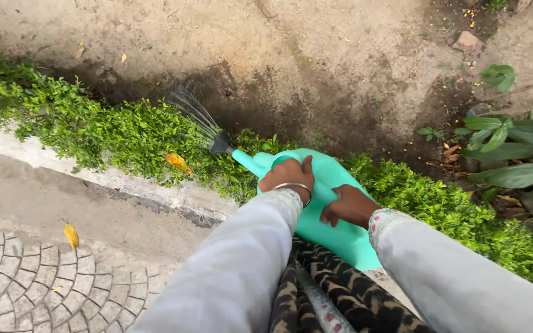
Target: Watering several different bushes and plants in a yard using a plastic watering can.
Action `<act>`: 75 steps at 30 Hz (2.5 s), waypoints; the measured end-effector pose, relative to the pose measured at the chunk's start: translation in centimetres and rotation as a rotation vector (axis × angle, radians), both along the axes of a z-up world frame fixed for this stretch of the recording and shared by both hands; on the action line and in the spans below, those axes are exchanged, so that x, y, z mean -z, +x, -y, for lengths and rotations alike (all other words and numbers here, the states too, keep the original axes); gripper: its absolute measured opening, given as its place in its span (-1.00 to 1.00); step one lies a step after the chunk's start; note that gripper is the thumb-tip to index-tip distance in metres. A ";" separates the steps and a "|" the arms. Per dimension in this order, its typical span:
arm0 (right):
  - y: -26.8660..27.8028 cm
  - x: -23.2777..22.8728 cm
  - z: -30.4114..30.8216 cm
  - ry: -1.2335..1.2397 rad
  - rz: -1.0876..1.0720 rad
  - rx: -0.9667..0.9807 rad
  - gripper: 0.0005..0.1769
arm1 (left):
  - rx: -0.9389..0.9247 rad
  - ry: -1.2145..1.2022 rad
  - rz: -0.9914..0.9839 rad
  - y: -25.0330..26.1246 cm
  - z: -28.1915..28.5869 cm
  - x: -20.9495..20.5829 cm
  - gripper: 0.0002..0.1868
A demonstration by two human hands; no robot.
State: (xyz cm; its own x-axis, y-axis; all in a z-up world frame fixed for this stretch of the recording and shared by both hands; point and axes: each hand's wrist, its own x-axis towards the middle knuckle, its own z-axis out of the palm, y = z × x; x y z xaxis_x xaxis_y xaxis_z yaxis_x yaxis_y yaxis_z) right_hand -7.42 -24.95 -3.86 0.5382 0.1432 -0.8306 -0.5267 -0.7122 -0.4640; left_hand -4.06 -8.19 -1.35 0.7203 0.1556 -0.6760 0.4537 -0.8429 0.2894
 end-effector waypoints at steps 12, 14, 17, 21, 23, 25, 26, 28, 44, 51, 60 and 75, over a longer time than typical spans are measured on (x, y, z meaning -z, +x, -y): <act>-1.0 -1.4 -2.5 -0.059 -0.006 0.292 -0.57 | 0.054 0.059 0.082 0.7 1.0 1.3 -0.37; -1.7 -1.4 -2.2 -0.056 -0.017 0.377 -0.62 | 0.133 0.019 0.148 0.4 1.6 1.9 -0.41; -1.9 -0.3 -0.4 -0.062 -0.002 0.520 -0.65 | 0.207 -0.134 0.538 -0.3 3.3 4.7 -0.48; -2.8 3.9 4.0 0.049 0.084 0.801 -0.71 | 0.177 -0.234 0.729 -2.6 5.1 1.5 -0.34; -3.1 4.3 5.8 0.147 0.123 0.919 -0.75 | 0.263 -0.347 0.568 -4.3 6.6 2.3 -0.29; -3.1 2.9 6.4 0.249 0.163 1.039 -0.78 | 0.353 -0.451 0.397 -5.3 7.4 1.2 -0.24; -2.8 1.4 6.1 0.146 0.117 1.145 -0.81 | 0.445 -0.465 0.269 -5.4 7.6 -0.4 -0.15; -2.7 0.0 6.3 0.043 0.067 1.266 -0.82 | 0.550 -0.474 0.133 -5.3 8.0 -2.2 -0.04; 0.0 2.4 15.0 0.891 -0.062 1.894 -0.86 | 0.916 -0.179 0.003 1.7 17.9 2.9 -0.46; 2.2 1.7 17.1 0.693 -0.096 1.970 -0.93 | 0.875 -0.040 -0.017 2.2 21.6 2.8 -0.46; 3.1 2.1 20.8 0.793 -0.288 1.790 -0.85 | 0.685 0.002 -0.151 3.2 23.8 -0.6 -0.45; 1.6 7.3 18.4 0.760 -0.192 1.531 -0.83 | 0.587 -0.034 -0.204 2.0 22.3 4.5 -0.17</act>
